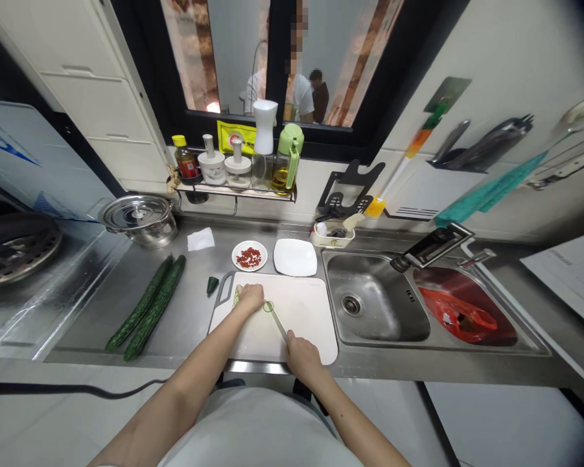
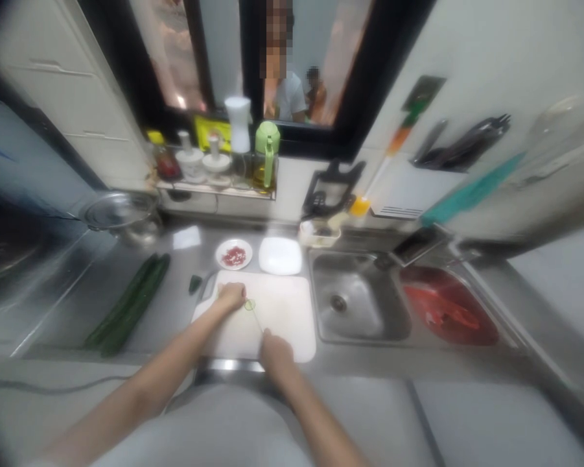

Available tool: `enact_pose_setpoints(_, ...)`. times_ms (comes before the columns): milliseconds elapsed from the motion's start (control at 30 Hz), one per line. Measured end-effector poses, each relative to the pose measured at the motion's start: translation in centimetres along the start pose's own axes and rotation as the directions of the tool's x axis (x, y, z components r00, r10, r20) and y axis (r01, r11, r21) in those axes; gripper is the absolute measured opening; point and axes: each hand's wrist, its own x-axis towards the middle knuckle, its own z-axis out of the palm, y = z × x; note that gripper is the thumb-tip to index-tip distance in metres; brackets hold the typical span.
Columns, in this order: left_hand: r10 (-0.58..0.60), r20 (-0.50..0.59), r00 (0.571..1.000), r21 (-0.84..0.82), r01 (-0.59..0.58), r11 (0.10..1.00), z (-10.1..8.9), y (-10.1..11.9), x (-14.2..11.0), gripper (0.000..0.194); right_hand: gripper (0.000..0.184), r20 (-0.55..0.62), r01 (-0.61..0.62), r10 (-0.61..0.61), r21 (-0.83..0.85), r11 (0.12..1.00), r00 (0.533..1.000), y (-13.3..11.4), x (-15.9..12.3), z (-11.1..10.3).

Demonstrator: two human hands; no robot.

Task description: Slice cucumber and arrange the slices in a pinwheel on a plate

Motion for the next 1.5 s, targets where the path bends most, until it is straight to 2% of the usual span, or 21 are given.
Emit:
enact_pose_setpoints(233,-0.005,0.001,1.0,0.002,0.005,1.0,0.0,0.1,0.0,0.011,0.034,-0.015,0.005,-0.005,-0.003,1.0,1.0,0.0,0.0,-0.2)
enact_pose_setpoints(633,0.001,-0.01,1.0,-0.007,-0.001,1.0,0.1,0.0,-0.1,0.01,0.038,-0.021,-0.006,0.006,0.011,1.0,1.0,0.8,-1.2,0.9)
enact_pose_setpoints(1233,0.004,-0.02,1.0,-0.016,-0.004,1.0,0.7,-0.3,0.5,0.01,0.037,-0.003,0.034,-0.034,-0.022,0.999,0.999,0.6,0.1,-0.5)
enact_pose_setpoints(1500,0.013,-0.036,0.999,-0.008,-0.013,1.0,0.8,-0.2,0.3,0.01,0.033,-0.033,0.077,-0.08,-0.095,0.992,0.996,1.1,0.2,-1.4)
